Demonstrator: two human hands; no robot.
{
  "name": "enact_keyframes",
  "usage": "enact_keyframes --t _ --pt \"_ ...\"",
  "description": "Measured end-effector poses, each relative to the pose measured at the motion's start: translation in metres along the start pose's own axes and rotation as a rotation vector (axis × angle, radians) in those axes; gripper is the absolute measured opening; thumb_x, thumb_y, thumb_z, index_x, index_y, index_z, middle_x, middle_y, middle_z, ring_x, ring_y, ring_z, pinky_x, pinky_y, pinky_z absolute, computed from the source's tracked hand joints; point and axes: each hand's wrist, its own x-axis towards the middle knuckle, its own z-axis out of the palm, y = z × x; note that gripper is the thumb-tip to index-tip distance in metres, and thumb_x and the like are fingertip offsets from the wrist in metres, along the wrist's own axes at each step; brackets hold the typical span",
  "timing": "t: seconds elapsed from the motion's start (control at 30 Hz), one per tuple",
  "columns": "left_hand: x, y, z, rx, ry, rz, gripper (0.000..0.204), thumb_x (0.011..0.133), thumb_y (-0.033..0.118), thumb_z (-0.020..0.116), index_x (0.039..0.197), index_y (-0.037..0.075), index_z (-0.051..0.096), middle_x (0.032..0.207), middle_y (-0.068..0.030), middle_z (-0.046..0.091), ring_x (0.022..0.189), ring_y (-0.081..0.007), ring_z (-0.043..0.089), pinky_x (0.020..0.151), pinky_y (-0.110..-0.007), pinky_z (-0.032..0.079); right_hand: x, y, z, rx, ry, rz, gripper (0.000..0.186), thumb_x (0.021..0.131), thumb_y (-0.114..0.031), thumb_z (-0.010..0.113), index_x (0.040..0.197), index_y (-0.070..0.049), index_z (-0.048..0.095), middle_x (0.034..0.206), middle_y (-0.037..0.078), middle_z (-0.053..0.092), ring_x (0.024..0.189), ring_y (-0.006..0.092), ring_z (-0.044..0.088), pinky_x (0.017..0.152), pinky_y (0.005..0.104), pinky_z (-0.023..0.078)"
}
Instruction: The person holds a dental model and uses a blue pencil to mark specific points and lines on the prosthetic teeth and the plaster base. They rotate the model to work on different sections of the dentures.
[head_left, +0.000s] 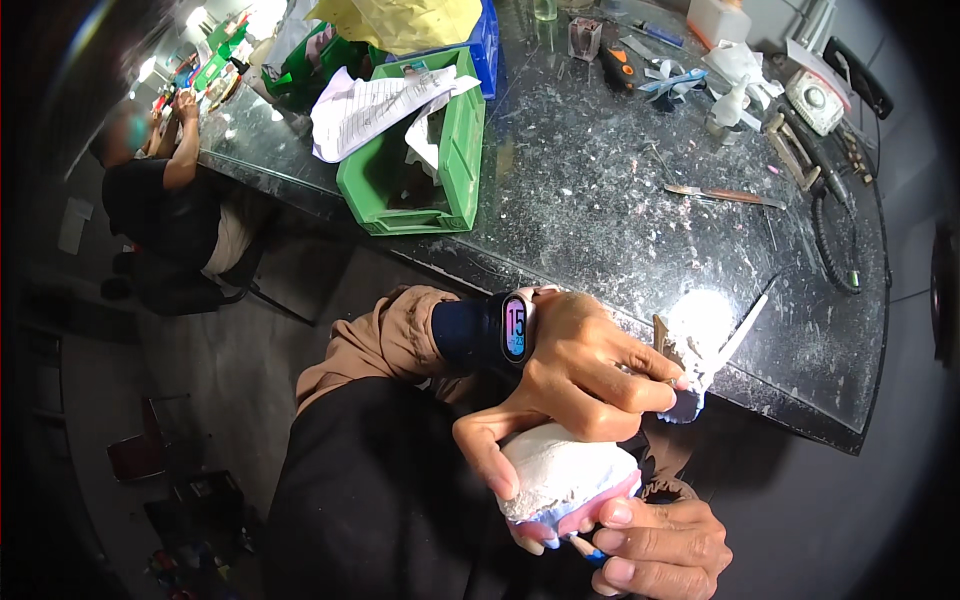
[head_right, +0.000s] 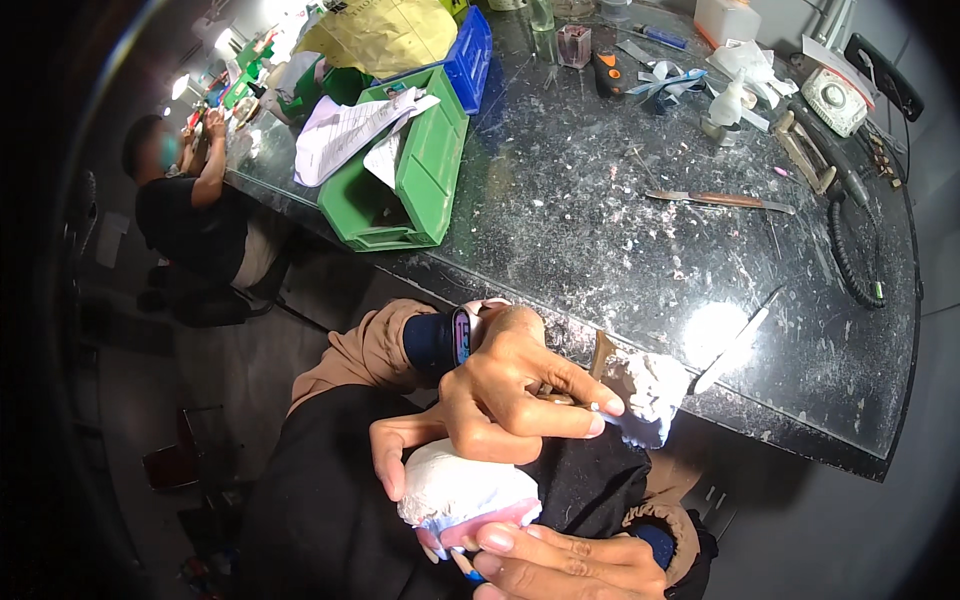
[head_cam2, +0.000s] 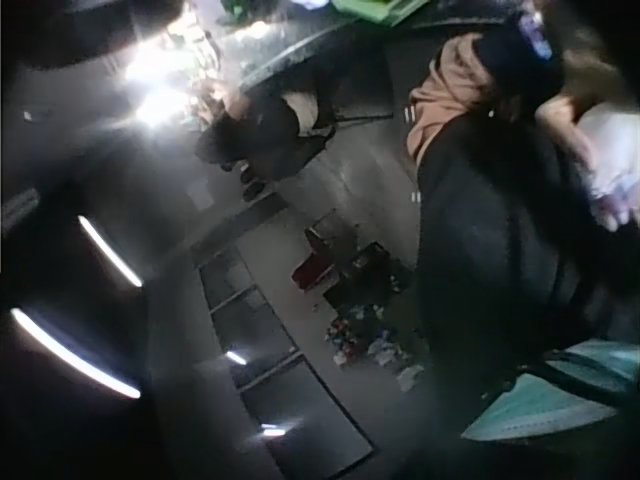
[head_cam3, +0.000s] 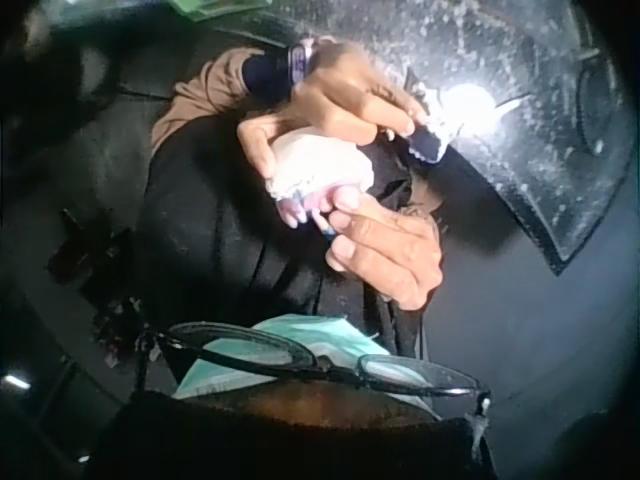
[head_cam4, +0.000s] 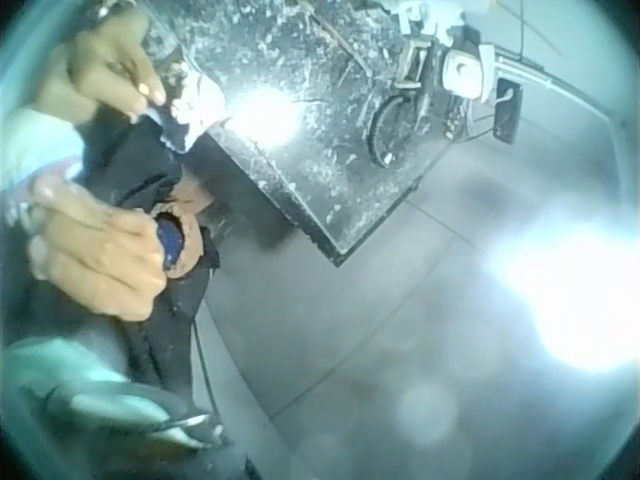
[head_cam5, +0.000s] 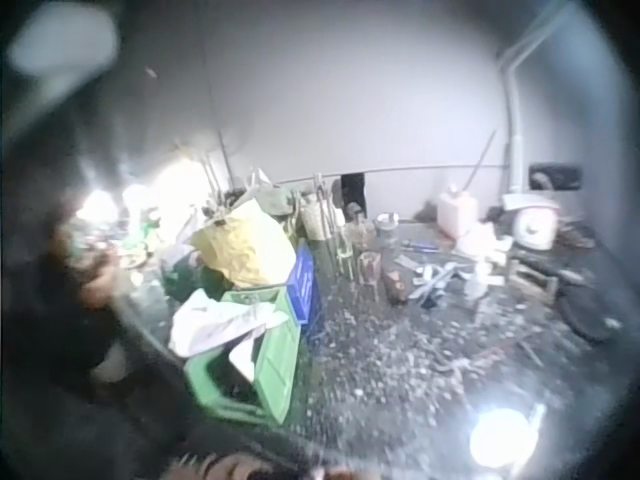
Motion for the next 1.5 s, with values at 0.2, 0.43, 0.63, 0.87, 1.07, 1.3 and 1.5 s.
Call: enact_keyframes --t 0.2,0.43,0.63,0.87,1.07,1.3,1.5 --pt "0.0 -0.001 -0.001 0.014 -0.012 0.01 0.018 0.066 0.013 0.057 0.071 -0.004 0.051 0.069 -0.021 0.054 0.069 -0.0306 0.06 0.071 -0.044 0.053 0.0 -0.001 -0.002 0.019 -0.03 0.039 0.028 0.062 0.011 0.067 0.085 0.013 0.051 0.082 0.026 0.057 0.082 0.0408 0.061 0.068 0.0391 0.054" --pt "0.003 0.001 0.001 -0.016 0.023 -0.003 0.029 0.069 0.024 0.053 0.07 -0.004 0.051 0.068 -0.021 0.053 0.069 -0.0313 0.06 0.071 -0.045 0.052 -0.001 -0.001 -0.002 0.01 -0.001 0.034 0.027 0.064 0.011 0.067 0.086 0.012 0.051 0.081 0.026 0.057 0.081 0.0418 0.061 0.065 0.038 0.054" --pt "0.0 -0.003 0.003 0.017 0.069 0.049 0.036 0.07 0.031 0.049 0.07 -0.004 0.051 0.067 -0.0205 0.053 0.07 -0.0316 0.06 0.071 -0.045 0.052 0.0 0.0 -0.002 0.007 -0.006 0.033 0.027 0.061 0.011 0.067 0.083 0.012 0.052 0.08 0.026 0.057 0.081 0.041 0.061 0.066 0.0382 0.054" --pt "-0.001 0.001 0.001 0.008 0.028 -0.016 0.042 0.072 0.037 0.045 0.069 -0.004 0.051 0.067 -0.0195 0.053 0.07 -0.032 0.06 0.073 -0.045 0.052 -0.002 0.001 0.001 0.012 0.026 0.004 0.026 0.06 0.01 0.068 0.081 0.013 0.053 0.08 0.026 0.057 0.081 0.0405 0.061 0.067 0.0389 0.055" --pt "0.001 0.003 0.001 0.057 0.004 -0.012 0.041 0.072 0.038 0.045 0.071 -0.003 0.05 0.067 -0.0187 0.052 0.07 -0.0311 0.059 0.071 -0.044 0.052 -0.005 0.003 -0.001 0.091 0.06 0.03 0.021 0.069 0.007 0.065 0.084 0.011 0.051 0.078 0.022 0.056 0.079 0.0396 0.061 0.069 0.0404 0.054" --pt "0.004 0.001 0.0 0.087 -0.004 -0.066 0.035 0.071 0.036 0.048 0.075 0.001 0.048 0.066 -0.0179 0.051 0.068 -0.0299 0.058 0.068 -0.042 0.051 -0.018 -0.002 0.005 0.035 0.204 0.124 0.02 0.072 0.002 0.064 0.081 0.003 0.047 0.075 0.014 0.051 0.076 0.0315 0.061 0.069 0.0347 0.053" --pt "0.006 -0.003 0.003 0.098 0.001 -0.092 0.032 0.07 0.034 0.051 0.079 0.004 0.046 0.066 -0.0172 0.051 0.066 -0.0288 0.057 0.065 -0.041 0.05 -0.026 0.004 0.005 -0.098 0.349 0.097 0.025 0.07 -0.005 0.067 0.078 -0.005 0.044 0.074 0.007 0.049 0.073 0.0213 0.061 0.068 0.0228 0.051"
